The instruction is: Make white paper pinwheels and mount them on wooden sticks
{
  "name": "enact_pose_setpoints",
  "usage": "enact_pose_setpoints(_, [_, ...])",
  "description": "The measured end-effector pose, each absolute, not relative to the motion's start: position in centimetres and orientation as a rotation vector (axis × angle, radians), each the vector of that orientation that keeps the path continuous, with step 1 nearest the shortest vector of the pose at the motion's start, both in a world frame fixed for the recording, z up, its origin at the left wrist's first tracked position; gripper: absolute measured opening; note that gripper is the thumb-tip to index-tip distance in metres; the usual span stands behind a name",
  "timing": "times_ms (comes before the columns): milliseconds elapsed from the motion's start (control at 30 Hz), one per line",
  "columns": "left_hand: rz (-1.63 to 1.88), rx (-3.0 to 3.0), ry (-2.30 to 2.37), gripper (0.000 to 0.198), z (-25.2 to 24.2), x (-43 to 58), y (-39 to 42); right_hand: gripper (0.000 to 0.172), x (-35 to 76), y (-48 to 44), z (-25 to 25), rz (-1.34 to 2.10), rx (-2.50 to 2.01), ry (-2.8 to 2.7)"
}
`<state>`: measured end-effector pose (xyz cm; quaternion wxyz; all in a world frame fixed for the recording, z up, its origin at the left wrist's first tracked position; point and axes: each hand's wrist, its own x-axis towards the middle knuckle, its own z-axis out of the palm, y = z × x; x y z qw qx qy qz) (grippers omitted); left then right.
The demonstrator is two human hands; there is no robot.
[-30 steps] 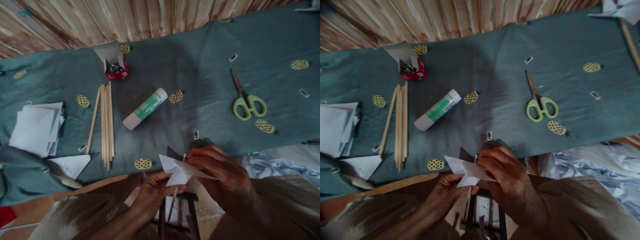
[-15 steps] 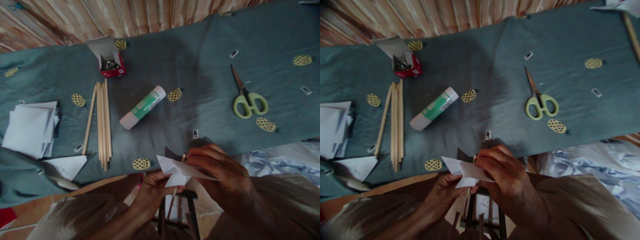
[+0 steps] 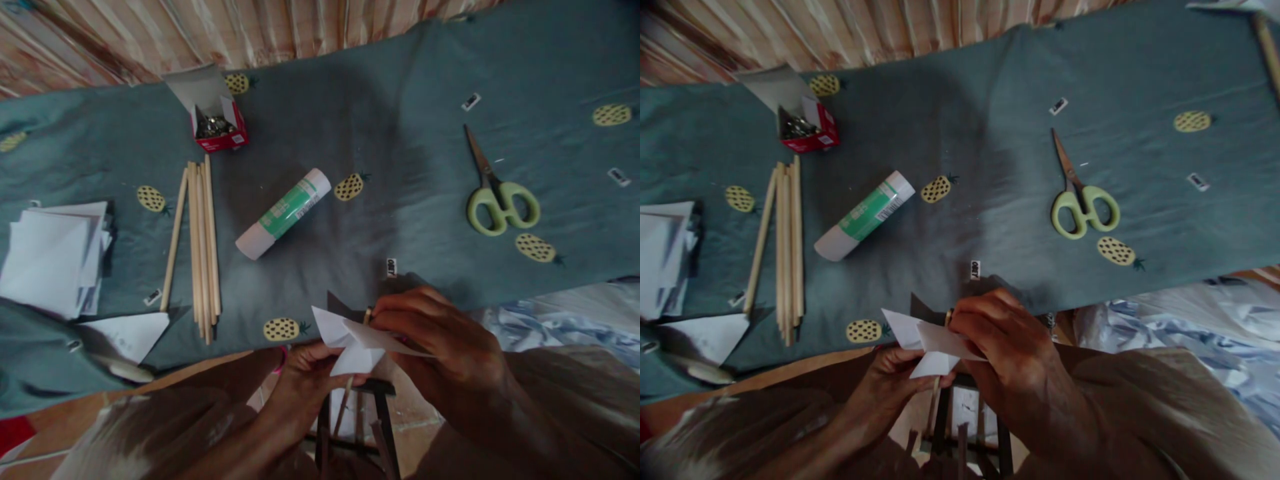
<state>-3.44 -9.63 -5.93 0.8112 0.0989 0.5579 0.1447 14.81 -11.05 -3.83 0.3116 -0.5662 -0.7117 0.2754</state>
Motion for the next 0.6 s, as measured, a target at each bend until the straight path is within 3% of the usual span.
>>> enact_pose_setpoints(400, [0.295, 0.267, 1.159, 0.028, -5.05, -3.11, -8.92, 0.028, 14.60, -10.84, -3.41, 0.755, -1.545, -1.813])
enact_pose_setpoints(600, [0.333, 0.235, 1.193, 0.030, -5.63, -3.32, -9.10, 0.019, 14.49, -10.31, -2.80, 0.823, -1.576, -1.782])
